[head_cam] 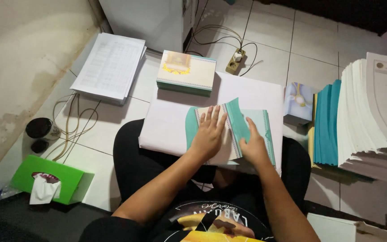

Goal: Folding invitation cards and inserting them into envelopes for final assembly.

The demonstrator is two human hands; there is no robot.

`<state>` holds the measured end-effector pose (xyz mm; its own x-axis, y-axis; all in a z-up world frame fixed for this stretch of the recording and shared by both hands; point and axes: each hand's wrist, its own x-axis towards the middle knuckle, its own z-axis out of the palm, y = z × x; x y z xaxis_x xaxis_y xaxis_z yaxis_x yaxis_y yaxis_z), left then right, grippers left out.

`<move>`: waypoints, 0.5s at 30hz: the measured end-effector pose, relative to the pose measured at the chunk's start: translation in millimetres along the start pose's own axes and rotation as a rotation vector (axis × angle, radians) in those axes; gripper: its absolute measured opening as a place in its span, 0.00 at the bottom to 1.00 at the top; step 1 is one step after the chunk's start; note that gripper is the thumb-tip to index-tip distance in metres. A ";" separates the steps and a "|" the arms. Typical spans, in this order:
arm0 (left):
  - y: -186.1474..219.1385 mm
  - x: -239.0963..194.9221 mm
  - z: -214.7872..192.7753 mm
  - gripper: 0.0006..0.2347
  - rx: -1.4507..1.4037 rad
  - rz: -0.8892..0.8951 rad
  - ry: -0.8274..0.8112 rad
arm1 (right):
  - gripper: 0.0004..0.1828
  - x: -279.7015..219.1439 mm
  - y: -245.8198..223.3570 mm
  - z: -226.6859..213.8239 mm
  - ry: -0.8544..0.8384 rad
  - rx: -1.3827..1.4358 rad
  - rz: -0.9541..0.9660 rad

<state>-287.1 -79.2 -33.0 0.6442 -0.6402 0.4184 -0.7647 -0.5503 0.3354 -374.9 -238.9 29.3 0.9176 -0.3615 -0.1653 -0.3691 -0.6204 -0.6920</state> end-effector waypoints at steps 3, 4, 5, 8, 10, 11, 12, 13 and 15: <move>-0.7 -3.3 4.1 0.31 0.083 0.191 0.050 | 0.41 4.1 8.9 -11.5 -0.166 0.788 0.172; -4.1 -1.9 3.1 0.31 0.079 0.188 0.049 | 0.41 6.7 21.2 -4.2 -0.167 0.785 0.176; -3.9 -2.3 4.0 0.26 0.051 0.226 0.063 | 0.37 5.6 36.0 1.5 -0.166 0.896 0.208; -6.9 -1.2 13.6 0.19 -0.043 0.255 0.081 | 0.29 -4.7 51.1 0.8 -0.130 0.796 0.074; -8.2 -1.7 17.3 0.16 -0.105 0.247 0.079 | 0.26 -14.1 48.4 -0.6 -0.104 0.587 -0.088; -8.4 -2.5 16.4 0.17 -0.125 0.230 0.050 | 0.25 -17.9 45.4 1.2 -0.181 0.352 -0.240; -8.4 -3.4 15.3 0.18 -0.145 0.213 0.020 | 0.27 -22.0 42.3 2.8 -0.256 0.115 -0.389; -6.9 -3.6 10.9 0.18 -0.145 0.212 0.019 | 0.27 -21.1 48.9 6.1 -0.257 0.116 -0.387; -3.8 -2.3 2.0 0.33 -0.085 0.104 -0.070 | 0.27 -18.0 61.7 11.5 -0.203 -0.012 -0.347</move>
<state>-285.6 -76.7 -37.0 0.5585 -0.7291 0.3955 -0.8241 -0.4332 0.3650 -412.5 -262.7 -18.5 0.9981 0.0150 -0.0601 -0.0331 -0.6900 -0.7231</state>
